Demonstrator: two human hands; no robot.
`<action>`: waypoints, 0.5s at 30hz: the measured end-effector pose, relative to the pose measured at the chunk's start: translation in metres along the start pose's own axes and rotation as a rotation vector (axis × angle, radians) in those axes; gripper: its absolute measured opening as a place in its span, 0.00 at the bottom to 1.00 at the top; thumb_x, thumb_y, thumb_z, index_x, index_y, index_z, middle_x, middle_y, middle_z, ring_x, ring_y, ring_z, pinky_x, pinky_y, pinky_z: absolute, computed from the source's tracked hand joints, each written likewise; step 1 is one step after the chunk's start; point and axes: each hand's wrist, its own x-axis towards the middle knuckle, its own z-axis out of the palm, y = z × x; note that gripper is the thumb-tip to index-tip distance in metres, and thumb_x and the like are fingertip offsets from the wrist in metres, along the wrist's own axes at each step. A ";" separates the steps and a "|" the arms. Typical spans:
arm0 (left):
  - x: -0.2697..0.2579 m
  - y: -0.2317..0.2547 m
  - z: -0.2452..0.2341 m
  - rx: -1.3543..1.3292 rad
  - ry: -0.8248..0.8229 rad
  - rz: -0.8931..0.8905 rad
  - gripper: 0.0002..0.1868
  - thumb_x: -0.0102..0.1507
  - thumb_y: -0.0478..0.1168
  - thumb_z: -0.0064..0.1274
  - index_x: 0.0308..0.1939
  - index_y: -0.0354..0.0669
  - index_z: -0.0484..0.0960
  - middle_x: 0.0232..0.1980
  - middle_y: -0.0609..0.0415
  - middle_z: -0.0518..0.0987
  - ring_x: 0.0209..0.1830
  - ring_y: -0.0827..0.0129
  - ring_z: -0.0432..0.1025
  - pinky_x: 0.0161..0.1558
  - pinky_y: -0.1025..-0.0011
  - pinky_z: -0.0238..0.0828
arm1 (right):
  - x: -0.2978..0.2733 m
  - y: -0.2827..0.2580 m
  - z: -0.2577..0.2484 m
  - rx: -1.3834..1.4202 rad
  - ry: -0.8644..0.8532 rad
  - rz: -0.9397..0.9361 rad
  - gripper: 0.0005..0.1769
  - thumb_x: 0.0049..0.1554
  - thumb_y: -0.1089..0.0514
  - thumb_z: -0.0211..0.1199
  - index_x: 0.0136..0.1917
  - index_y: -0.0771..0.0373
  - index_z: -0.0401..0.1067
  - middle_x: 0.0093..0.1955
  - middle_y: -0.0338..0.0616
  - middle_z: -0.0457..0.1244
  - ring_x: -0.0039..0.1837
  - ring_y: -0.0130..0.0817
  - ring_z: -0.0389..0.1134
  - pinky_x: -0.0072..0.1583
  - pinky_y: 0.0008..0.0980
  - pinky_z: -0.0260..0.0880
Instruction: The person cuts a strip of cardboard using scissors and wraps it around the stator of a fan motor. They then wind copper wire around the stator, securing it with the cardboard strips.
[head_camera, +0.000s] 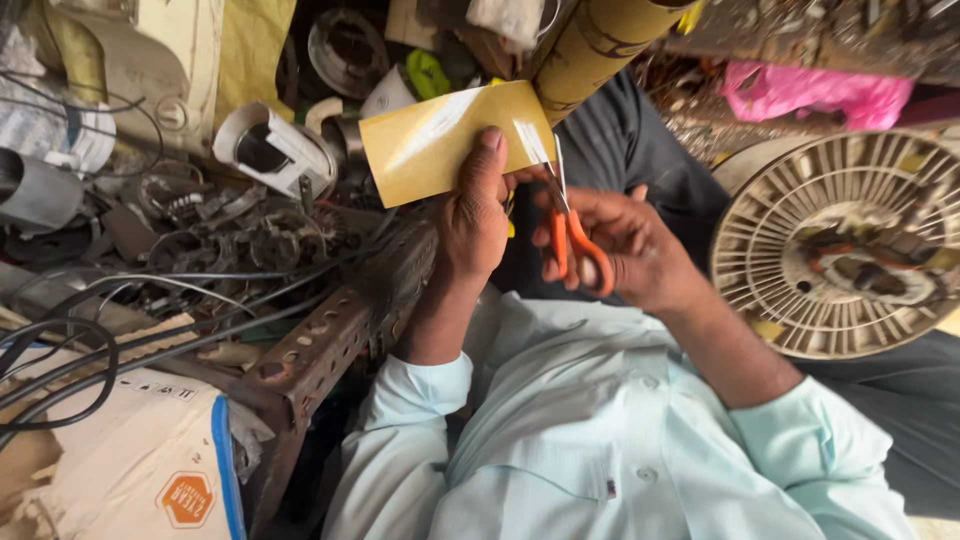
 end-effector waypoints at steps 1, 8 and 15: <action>-0.004 -0.005 -0.007 0.017 -0.021 -0.027 0.28 0.75 0.55 0.38 0.58 0.29 0.74 0.49 0.43 0.81 0.48 0.60 0.78 0.54 0.59 0.77 | 0.005 0.002 -0.005 0.018 -0.016 0.040 0.45 0.55 0.56 0.76 0.79 0.70 0.59 0.64 0.50 0.67 0.58 0.37 0.73 0.55 0.27 0.73; -0.032 -0.041 -0.051 -0.227 0.022 -0.039 0.24 0.74 0.55 0.37 0.45 0.36 0.74 0.49 0.44 0.83 0.50 0.62 0.78 0.60 0.63 0.74 | 0.026 0.037 -0.013 0.164 -0.024 0.169 0.43 0.59 0.55 0.73 0.80 0.71 0.59 0.63 0.51 0.66 0.57 0.38 0.73 0.54 0.26 0.73; -0.041 -0.066 -0.084 -0.328 0.093 0.011 0.15 0.75 0.48 0.47 0.49 0.37 0.76 0.37 0.51 0.77 0.41 0.66 0.74 0.53 0.64 0.72 | 0.030 0.054 -0.027 0.079 -0.042 0.207 0.38 0.60 0.59 0.72 0.78 0.71 0.61 0.65 0.55 0.66 0.58 0.40 0.73 0.59 0.29 0.75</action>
